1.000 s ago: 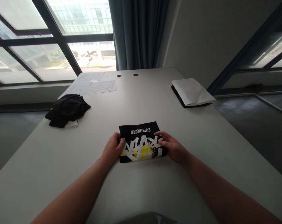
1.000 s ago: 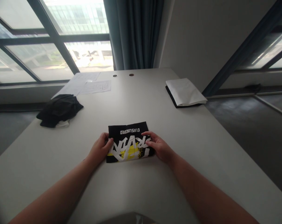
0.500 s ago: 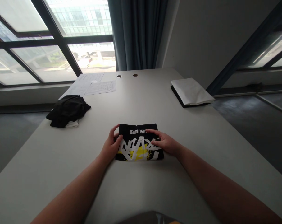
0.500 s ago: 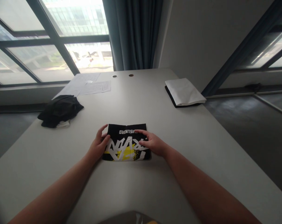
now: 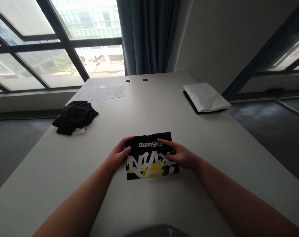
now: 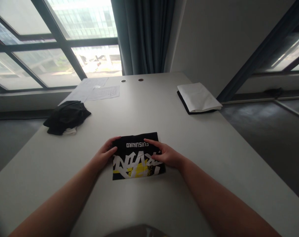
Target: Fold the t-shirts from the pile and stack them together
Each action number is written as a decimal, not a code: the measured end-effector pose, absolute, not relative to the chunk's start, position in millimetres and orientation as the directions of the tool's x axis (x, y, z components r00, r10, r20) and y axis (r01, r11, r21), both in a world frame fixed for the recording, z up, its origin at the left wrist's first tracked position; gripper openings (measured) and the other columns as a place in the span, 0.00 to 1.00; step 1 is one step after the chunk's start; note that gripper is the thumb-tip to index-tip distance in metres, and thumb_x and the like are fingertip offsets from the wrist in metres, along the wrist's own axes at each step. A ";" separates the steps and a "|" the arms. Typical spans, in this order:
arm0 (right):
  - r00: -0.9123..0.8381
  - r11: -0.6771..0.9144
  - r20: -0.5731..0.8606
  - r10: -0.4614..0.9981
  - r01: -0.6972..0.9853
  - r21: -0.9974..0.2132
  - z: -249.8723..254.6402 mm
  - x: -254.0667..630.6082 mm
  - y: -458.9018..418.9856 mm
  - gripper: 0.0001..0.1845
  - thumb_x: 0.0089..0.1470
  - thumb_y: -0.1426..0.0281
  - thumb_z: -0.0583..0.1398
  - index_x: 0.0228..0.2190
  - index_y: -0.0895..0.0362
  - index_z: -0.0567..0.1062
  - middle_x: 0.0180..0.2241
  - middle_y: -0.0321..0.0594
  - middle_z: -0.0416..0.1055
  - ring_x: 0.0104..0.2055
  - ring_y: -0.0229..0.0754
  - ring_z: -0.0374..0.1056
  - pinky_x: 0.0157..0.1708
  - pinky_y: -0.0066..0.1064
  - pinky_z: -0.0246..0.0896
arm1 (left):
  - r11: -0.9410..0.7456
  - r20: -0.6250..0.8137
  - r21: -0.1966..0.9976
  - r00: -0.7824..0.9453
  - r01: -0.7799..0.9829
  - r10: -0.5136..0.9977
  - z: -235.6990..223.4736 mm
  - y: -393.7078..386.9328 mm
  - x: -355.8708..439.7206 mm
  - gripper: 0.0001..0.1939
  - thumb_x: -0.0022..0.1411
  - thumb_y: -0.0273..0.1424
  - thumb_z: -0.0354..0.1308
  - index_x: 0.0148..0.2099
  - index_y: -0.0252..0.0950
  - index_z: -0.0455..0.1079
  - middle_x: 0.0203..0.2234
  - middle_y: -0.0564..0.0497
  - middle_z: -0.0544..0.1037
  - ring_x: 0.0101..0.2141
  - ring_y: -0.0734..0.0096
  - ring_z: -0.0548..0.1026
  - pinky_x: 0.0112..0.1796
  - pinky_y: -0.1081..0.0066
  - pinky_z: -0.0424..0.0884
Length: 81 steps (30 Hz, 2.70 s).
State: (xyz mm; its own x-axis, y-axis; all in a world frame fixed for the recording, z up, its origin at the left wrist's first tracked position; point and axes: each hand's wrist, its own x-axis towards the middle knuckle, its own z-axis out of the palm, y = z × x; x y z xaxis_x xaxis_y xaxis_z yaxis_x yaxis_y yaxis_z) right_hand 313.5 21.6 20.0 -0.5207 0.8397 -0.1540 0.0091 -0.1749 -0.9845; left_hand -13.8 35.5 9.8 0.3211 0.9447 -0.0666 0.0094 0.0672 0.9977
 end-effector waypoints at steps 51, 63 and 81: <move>-0.605 0.079 -0.071 0.793 0.219 -0.972 23.4 306.6 20.5 0.36 0.59 0.67 0.64 0.67 0.48 0.66 0.61 0.43 0.72 0.58 0.52 0.73 0.59 0.48 0.69 | -0.519 0.358 0.351 0.400 0.779 0.843 20.7 27.0 5.8 0.17 0.67 0.30 0.52 0.56 0.38 0.69 0.53 0.42 0.78 0.52 0.55 0.74 0.53 0.55 0.71; -0.574 0.117 -0.040 0.818 0.233 -0.965 16.5 299.6 16.2 0.35 0.58 0.69 0.64 0.66 0.49 0.68 0.60 0.41 0.73 0.59 0.52 0.72 0.61 0.48 0.67 | -0.517 0.064 0.352 0.531 0.781 0.845 17.4 25.6 15.0 0.18 0.77 0.38 0.45 0.61 0.40 0.68 0.51 0.45 0.81 0.50 0.57 0.79 0.51 0.57 0.74; -0.765 -0.041 -0.204 0.611 0.226 -0.973 33.1 313.3 22.1 0.36 0.60 0.63 0.66 0.67 0.47 0.67 0.62 0.42 0.72 0.61 0.54 0.70 0.60 0.48 0.68 | -0.454 0.050 0.399 0.475 0.797 0.879 12.3 28.5 11.6 0.17 0.77 0.38 0.44 0.54 0.43 0.73 0.45 0.48 0.82 0.44 0.60 0.79 0.46 0.62 0.73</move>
